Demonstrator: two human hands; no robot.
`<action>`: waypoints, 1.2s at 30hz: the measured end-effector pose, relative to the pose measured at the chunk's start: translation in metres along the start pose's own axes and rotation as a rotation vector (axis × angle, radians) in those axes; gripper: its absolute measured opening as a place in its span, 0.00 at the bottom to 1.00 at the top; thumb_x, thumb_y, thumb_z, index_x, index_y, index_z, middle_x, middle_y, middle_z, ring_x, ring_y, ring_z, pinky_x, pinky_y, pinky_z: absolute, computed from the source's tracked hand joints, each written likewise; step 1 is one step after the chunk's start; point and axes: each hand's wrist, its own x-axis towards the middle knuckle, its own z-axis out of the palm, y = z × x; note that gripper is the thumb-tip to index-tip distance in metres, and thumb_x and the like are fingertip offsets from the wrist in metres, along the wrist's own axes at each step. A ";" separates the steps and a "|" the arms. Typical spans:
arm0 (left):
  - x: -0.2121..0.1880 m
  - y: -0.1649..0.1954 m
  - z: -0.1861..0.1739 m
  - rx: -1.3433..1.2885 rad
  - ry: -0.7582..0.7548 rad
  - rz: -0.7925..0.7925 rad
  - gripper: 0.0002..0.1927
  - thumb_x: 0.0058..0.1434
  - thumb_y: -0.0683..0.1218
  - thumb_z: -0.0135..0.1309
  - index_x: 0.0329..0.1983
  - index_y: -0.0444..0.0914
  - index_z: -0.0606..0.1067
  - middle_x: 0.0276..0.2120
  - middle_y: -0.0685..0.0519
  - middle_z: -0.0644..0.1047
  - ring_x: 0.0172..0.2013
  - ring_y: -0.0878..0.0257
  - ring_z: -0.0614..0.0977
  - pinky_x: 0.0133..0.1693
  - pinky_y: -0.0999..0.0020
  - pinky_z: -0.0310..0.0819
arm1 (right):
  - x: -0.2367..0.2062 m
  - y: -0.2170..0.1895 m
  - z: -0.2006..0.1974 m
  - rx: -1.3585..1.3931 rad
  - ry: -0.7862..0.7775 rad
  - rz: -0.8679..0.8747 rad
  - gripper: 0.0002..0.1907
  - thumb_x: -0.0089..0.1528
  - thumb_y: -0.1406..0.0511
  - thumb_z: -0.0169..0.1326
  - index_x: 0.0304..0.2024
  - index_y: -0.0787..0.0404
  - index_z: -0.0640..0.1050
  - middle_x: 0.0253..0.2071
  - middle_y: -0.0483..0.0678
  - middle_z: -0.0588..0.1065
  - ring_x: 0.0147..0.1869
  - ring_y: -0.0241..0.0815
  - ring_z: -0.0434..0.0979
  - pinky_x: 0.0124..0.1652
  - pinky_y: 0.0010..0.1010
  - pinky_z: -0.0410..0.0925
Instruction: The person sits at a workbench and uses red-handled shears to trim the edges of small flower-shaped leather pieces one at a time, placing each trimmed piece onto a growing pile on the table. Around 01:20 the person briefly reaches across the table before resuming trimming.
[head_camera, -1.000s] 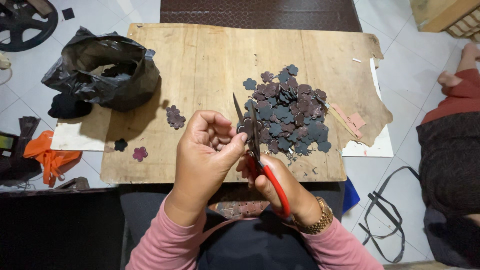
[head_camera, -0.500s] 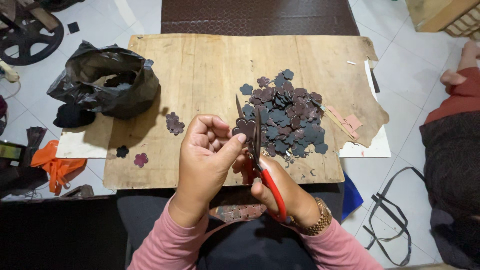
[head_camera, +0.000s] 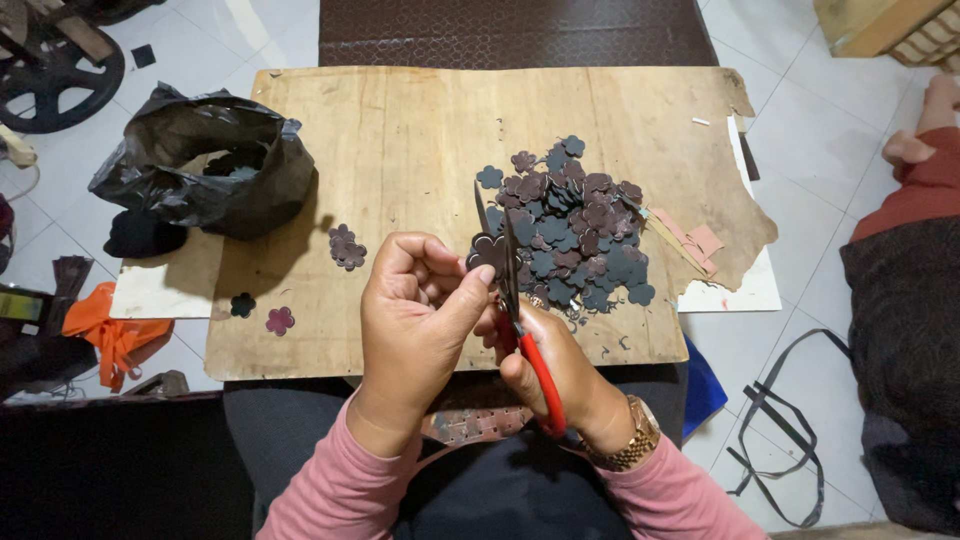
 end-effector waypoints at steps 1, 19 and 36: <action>0.000 -0.001 -0.001 -0.009 -0.002 0.002 0.14 0.63 0.32 0.58 0.43 0.36 0.66 0.33 0.54 0.73 0.28 0.72 0.78 0.29 0.78 0.76 | 0.000 0.000 0.000 0.009 0.002 0.015 0.48 0.58 0.28 0.46 0.49 0.65 0.74 0.33 0.42 0.69 0.33 0.31 0.65 0.33 0.23 0.63; 0.000 -0.003 -0.013 -0.093 -0.031 -0.030 0.16 0.63 0.32 0.57 0.50 0.35 0.66 0.38 0.53 0.75 0.35 0.72 0.78 0.35 0.79 0.76 | -0.003 0.012 0.009 0.078 -0.047 0.065 0.50 0.56 0.26 0.45 0.46 0.66 0.72 0.35 0.43 0.69 0.37 0.33 0.67 0.36 0.25 0.65; 0.001 0.002 -0.012 -0.047 -0.074 -0.104 0.11 0.64 0.36 0.57 0.48 0.33 0.71 0.35 0.53 0.78 0.29 0.73 0.77 0.28 0.79 0.74 | -0.001 0.005 0.006 0.028 -0.058 0.074 0.51 0.56 0.25 0.45 0.47 0.67 0.73 0.36 0.44 0.68 0.38 0.33 0.66 0.37 0.25 0.64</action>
